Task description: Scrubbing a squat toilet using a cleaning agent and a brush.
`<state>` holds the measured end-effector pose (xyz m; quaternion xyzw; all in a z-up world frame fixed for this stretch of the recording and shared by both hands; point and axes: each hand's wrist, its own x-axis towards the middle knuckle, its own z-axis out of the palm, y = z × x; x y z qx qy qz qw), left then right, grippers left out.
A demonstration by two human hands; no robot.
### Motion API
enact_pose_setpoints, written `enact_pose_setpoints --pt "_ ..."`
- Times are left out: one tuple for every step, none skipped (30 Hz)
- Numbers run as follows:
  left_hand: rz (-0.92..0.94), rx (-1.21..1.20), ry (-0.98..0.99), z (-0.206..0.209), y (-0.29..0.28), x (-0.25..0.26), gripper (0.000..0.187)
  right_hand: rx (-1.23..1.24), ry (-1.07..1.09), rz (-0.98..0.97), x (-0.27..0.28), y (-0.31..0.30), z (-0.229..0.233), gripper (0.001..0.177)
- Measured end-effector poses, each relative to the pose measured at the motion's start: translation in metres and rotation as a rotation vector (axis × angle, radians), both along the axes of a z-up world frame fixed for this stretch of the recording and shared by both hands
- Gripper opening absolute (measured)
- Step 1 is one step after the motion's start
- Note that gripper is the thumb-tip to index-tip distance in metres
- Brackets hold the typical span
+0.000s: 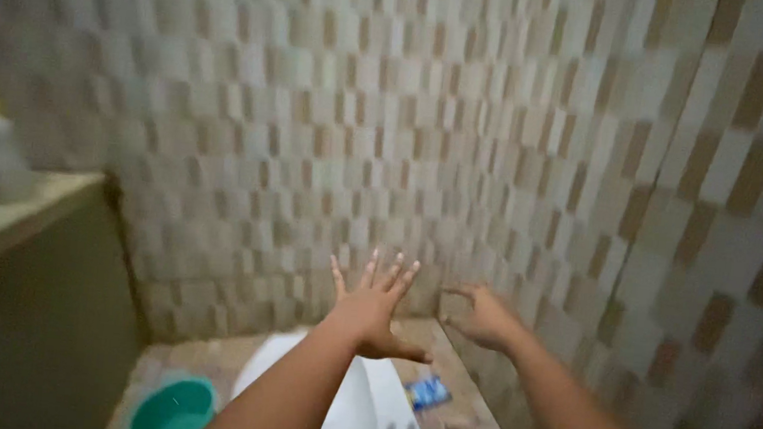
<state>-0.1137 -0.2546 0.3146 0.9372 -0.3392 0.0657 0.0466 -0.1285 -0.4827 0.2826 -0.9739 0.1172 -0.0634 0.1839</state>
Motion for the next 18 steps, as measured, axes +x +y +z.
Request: enact_pose_setpoints --pt "-0.017 0.009 0.032 -0.019 -0.008 0.001 0.149 0.009 0.032 -0.017 0.004 -0.018 -0.034 0.064" --pt "-0.027 -0.001 0.070 -0.037 -0.017 0.004 0.150 0.195 0.052 0.006 0.011 -0.037 -0.066 0.071" --pt "-0.037 -0.011 0.109 -0.055 -0.026 0.006 0.151 0.380 0.069 0.025 0.016 -0.056 -0.097 0.078" --pt "-0.045 -0.004 0.131 -0.072 -0.034 0.010 0.151 0.387 0.089 0.013 0.012 -0.063 -0.118 0.078" --pt "-0.069 0.003 0.173 -0.090 -0.040 0.014 0.154 0.286 0.057 0.066 0.009 -0.069 -0.138 0.085" --pt "-0.090 0.011 0.212 -0.107 -0.045 0.019 0.157 0.186 0.023 0.125 0.006 -0.075 -0.158 0.092" --pt "-0.094 0.018 0.230 -0.121 -0.051 0.021 0.157 0.195 0.040 0.118 0.009 -0.087 -0.187 0.092" --pt "-0.103 0.019 0.247 -0.135 -0.056 0.024 0.157 0.165 -0.063 0.197 0.011 -0.099 -0.215 0.096" --pt "-0.112 0.021 0.264 -0.148 -0.060 0.026 0.157 0.137 -0.166 0.275 0.011 -0.110 -0.243 0.100" --pt "-0.113 0.028 0.282 -0.160 -0.064 0.027 0.157 0.147 -0.149 0.272 0.007 -0.111 -0.256 0.100" --pt "-0.111 0.026 0.298 -0.171 -0.068 0.027 0.156 0.206 -0.084 0.194 0.003 -0.112 -0.268 0.102" --pt "-0.110 0.025 0.312 -0.181 -0.071 0.029 0.155 0.263 -0.021 0.117 0.000 -0.112 -0.280 0.104" --pt "-0.112 0.034 0.328 -0.189 -0.073 0.028 0.155 0.273 -0.006 0.112 -0.002 -0.114 -0.295 0.104" --pt "-0.114 0.012 0.353 -0.196 -0.076 0.029 0.156 0.302 0.045 0.092 -0.002 -0.119 -0.309 0.104" --pt "-0.115 -0.010 0.377 -0.203 -0.079 0.029 0.157 0.330 0.096 0.073 -0.004 -0.122 -0.322 0.105" --pt "-0.117 -0.006 0.392 -0.211 -0.082 0.030 0.157 0.335 0.110 0.068 -0.006 -0.126 -0.337 0.105" --pt "-0.106 -0.004 0.405 -0.219 -0.084 0.031 0.159 0.246 0.159 0.024 -0.009 -0.128 -0.353 0.112" --pt "-0.092 -0.003 0.418 -0.228 -0.085 0.032 0.161 0.154 0.207 -0.016 -0.012 -0.130 -0.368 0.119"
